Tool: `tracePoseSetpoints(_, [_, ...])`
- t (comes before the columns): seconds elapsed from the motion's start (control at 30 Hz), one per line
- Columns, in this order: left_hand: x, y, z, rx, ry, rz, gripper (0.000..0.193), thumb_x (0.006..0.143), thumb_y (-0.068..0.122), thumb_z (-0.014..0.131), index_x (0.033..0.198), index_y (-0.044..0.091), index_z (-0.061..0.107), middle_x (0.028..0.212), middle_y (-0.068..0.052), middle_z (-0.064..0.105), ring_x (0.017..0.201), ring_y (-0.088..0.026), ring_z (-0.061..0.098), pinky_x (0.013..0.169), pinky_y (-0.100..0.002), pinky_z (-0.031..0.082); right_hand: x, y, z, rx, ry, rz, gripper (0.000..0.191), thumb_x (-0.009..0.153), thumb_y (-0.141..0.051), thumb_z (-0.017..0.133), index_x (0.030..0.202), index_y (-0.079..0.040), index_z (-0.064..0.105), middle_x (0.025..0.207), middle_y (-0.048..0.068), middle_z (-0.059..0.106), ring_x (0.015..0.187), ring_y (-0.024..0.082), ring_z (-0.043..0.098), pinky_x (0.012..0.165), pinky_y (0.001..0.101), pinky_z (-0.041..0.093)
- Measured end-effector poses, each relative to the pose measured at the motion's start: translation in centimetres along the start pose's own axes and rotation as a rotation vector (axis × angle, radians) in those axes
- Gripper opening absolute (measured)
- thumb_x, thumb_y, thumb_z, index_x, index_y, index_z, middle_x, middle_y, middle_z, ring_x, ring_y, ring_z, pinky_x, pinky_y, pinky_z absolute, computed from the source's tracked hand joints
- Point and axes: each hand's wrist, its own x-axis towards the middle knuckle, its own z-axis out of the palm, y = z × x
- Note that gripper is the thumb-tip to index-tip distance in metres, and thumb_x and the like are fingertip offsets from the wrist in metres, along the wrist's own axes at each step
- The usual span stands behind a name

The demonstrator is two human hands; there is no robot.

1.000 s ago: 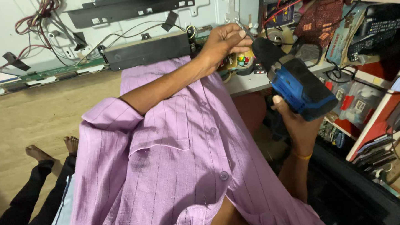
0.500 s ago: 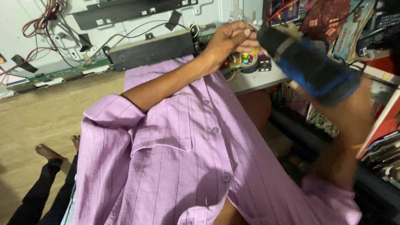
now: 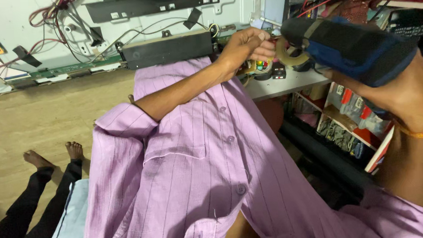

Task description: The person works on an opened flat-screen TV lying on a repair bench. They probe the TV's power board with multimeter test leads, disconnect and reposition a ribbon cable, then use a cordless drill to remove screws from a black speaker bar and handle the detached component.

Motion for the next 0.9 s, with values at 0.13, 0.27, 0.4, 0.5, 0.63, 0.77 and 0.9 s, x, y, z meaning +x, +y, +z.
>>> tracePoseSetpoints(0.13, [0.5,0.0,-0.2,-0.098,0.067,0.012,0.035,0.108,0.024,0.046,0.118,-0.007,0.06,0.109,-0.025,0.073,0.098,-0.032,0.078,0.086,-0.04,0.066,-2.8,2.0,0.6,-0.044,0.034,0.152,0.047,0.085,-0.01,0.087,0.127,0.003,0.069,0.103,0.011,0.075,0.086,0.012,0.066,0.081,0.0284,0.054])
tracePoseSetpoints(0.27, [1.0,1.1,-0.6,-0.174,0.118,-0.003,0.043,0.11,0.029,0.046,0.114,-0.011,0.062,0.104,-0.028,0.074,0.096,-0.034,0.079,0.085,-0.043,0.064,-6.1,2.8,1.4,-0.005,0.112,0.176,0.045,0.086,-0.005,0.086,0.126,0.004,0.07,0.105,0.009,0.074,0.089,0.014,0.067,0.085,0.0286,0.055])
tracePoseSetpoints(0.4, [1.2,2.0,-0.5,-0.298,-0.013,0.116,0.026,0.107,0.014,0.054,0.121,-0.007,0.062,0.114,-0.023,0.073,0.103,-0.031,0.075,0.094,-0.044,0.064,-8.4,2.6,3.9,0.201,0.291,0.191,0.053,0.082,-0.011,0.086,0.129,0.002,0.064,0.12,0.006,0.07,0.102,0.012,0.067,0.095,0.0288,0.055])
tracePoseSetpoints(0.5, [1.2,3.1,-1.1,-0.254,0.085,0.183,0.025,0.109,0.01,0.053,0.12,-0.009,0.064,0.113,-0.026,0.074,0.106,-0.032,0.076,0.098,-0.042,0.063,-8.7,2.8,5.4,0.393,0.429,0.24,0.058,0.081,-0.016,0.088,0.13,0.001,0.062,0.123,0.003,0.068,0.108,0.011,0.066,0.099,0.0274,0.055])
tracePoseSetpoints(0.63, [0.6,3.6,-1.9,-0.13,0.145,0.272,0.024,0.106,0.006,0.051,0.123,-0.005,0.064,0.118,-0.02,0.071,0.11,-0.027,0.073,0.1,-0.041,0.062,-7.8,3.6,6.2,0.394,0.461,0.199,0.055,0.085,-0.018,0.088,0.131,0.001,0.062,0.124,0.003,0.068,0.11,0.012,0.067,0.1,0.0281,0.054])
tracePoseSetpoints(0.77, [1.3,3.2,-1.5,-0.076,0.09,0.11,0.025,0.107,0.008,0.05,0.121,-0.007,0.065,0.113,-0.019,0.071,0.104,-0.027,0.073,0.096,-0.04,0.062,-6.1,5.2,7.0,0.226,0.507,0.112,0.054,0.088,-0.017,0.093,0.129,0.004,0.064,0.124,0.01,0.071,0.106,0.018,0.071,0.096,0.0307,0.057])
tracePoseSetpoints(0.9, [2.9,3.0,-1.3,-0.144,0.103,0.132,0.023,0.106,0.009,0.049,0.118,-0.005,0.063,0.111,-0.021,0.073,0.1,-0.027,0.075,0.094,-0.039,0.063,-5.3,6.4,7.1,0.021,0.438,0.027,0.045,0.094,-0.022,0.094,0.121,0.003,0.068,0.114,0.012,0.074,0.096,0.02,0.074,0.088,0.03,0.058])
